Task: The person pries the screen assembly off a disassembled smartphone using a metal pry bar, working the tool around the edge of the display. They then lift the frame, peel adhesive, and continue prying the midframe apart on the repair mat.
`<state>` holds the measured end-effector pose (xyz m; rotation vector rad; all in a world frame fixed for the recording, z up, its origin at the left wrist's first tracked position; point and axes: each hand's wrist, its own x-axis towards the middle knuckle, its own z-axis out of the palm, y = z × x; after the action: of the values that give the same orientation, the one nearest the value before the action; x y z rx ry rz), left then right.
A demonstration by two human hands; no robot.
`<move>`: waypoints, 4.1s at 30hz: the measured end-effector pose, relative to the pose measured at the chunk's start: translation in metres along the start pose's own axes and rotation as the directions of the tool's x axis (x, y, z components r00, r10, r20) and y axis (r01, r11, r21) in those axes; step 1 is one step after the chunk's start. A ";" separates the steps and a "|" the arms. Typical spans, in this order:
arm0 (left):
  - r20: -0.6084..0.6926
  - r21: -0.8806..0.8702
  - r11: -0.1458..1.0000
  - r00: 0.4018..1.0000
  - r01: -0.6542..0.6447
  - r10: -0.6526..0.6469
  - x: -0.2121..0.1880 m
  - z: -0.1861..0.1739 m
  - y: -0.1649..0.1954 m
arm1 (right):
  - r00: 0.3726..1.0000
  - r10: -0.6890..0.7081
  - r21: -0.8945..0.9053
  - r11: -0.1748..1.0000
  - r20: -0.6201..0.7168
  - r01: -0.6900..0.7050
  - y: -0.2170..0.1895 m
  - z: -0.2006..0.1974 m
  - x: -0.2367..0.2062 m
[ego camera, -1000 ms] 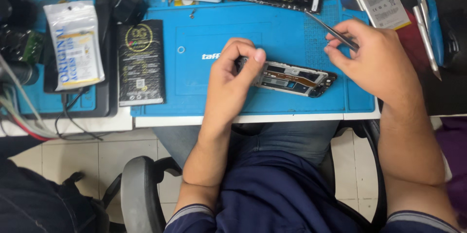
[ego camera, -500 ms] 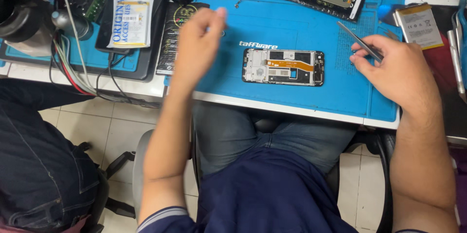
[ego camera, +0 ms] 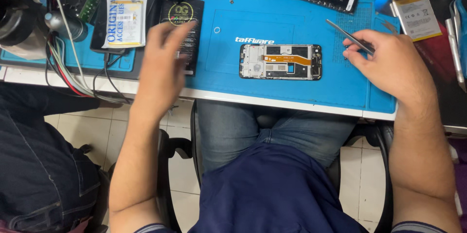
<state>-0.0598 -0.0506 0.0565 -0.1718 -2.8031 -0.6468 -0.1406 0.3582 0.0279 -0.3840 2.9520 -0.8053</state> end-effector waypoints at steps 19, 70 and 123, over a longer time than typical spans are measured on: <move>-0.027 -0.961 0.263 0.971 -0.091 0.236 0.037 0.062 0.004 | 0.986 -0.115 0.063 0.990 -0.121 0.123 0.015 0.007 0.001; -0.256 -0.576 0.802 0.967 -0.155 0.003 0.016 0.120 0.074 | 0.738 -0.450 0.511 0.533 -0.503 0.674 -0.058 0.064 -0.001; -0.319 -0.803 0.524 0.948 -0.285 0.027 0.010 0.150 0.079 | 0.697 -0.671 0.461 0.550 -0.253 0.697 -0.044 0.037 -0.020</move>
<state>-0.0890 0.0875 -0.0384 -0.4672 -1.9292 -1.7871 -0.1070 0.3086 0.0176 -1.5316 2.3702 -1.6536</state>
